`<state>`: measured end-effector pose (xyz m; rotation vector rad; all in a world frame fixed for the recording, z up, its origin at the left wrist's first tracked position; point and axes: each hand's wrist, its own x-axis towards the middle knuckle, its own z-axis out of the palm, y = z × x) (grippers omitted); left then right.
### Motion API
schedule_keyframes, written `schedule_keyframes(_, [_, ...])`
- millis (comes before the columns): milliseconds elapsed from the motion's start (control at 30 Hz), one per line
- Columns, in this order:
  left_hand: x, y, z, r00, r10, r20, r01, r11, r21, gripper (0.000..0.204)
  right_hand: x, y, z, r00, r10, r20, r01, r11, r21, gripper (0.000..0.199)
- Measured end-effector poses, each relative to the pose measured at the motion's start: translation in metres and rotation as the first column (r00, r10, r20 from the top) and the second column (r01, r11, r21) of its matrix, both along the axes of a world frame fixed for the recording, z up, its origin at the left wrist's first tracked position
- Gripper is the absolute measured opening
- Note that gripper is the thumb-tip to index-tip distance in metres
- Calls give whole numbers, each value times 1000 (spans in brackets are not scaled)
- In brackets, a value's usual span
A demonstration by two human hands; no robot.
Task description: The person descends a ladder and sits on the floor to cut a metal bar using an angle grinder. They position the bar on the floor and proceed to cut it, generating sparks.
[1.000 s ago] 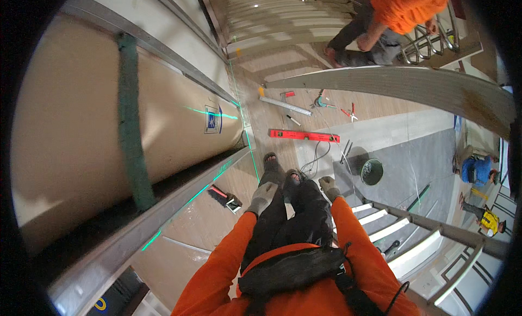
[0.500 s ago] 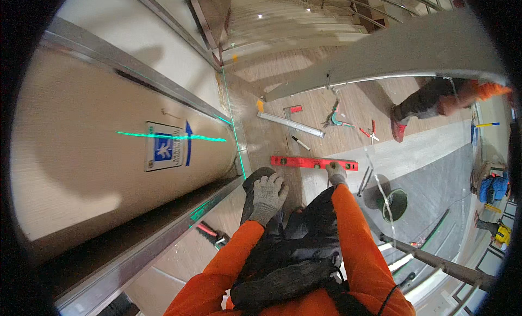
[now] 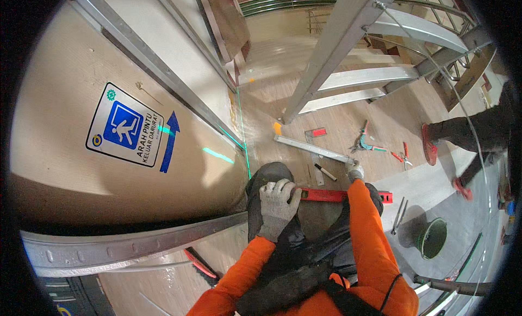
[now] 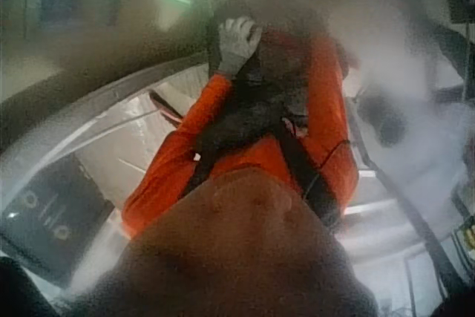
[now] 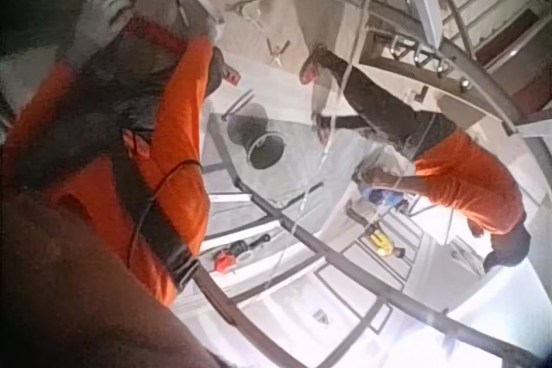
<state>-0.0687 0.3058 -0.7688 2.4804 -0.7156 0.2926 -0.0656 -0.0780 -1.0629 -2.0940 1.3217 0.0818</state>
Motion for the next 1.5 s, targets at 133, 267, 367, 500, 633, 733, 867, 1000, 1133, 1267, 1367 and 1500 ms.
schedule_keyframes(133, [-6, 39, -21, 992, 128, -16, -127, 992, 20, 19, 5, 58, -24, 991, 4, 130, -21, 992, 127, 68])
schedule_keyframes(267, [2, 16, -21, 994, 103, 30, -97, 983, -159, 18, 10, -34, -59, 971, -183, -154, 151, 968, -201, 61])
schedule_keyframes(367, [-4, 37, -22, 988, 152, 32, -149, 986, -80, 15, 19, 9, -80, 975, -101, -200, 102, 995, -9, 59])
schedule_keyframes(500, [6, 14, -31, 996, 87, 11, -85, 986, -146, 15, 12, -61, -84, 970, -5, -243, -23, 993, -114, 53])
schedule_keyframes(633, [14, 14, -32, 995, 96, 8, -95, 990, -109, 14, 12, -19, -68, 982, 94, -165, -110, 990, -91, 46])
schedule_keyframes(733, [20, 7, -40, 998, 64, 2, -63, 993, -104, 13, -2, 2, -22, 992, 82, -95, -96, 983, -155, 43])
schedule_keyframes(867, [30, -1, -47, 998, 61, -24, -63, 993, -104, 14, -9, 14, 53, 999, 45, 9, -42, 978, -203, 41])
schedule_keyframes(1000, [33, -27, -46, 999, -13, -29, 11, 998, -69, 17, -41, -10, 101, 995, 38, 89, -4, 933, -359, 38])
schedule_keyframes(1133, [41, -40, -49, 978, -169, -122, 154, 981, -121, 25, -54, 6, 180, 954, 112, 280, 25, 896, -443, 32])
schedule_keyframes(1267, [55, -92, -2, 947, -315, -56, 314, 949, -23, 44, -74, 33, 279, 849, 186, 494, 122, 842, -526, 21])
schedule_keyframes(1367, [64, -139, 38, 880, -454, 141, 465, 884, -56, 57, -86, 45, 334, 800, 234, 553, 195, 769, -608, 19])
schedule_keyframes(1500, [57, -171, 89, 844, -535, -40, 536, 842, 62, 65, -99, 74, 391, 628, 325, 707, 244, 781, -575, 19])
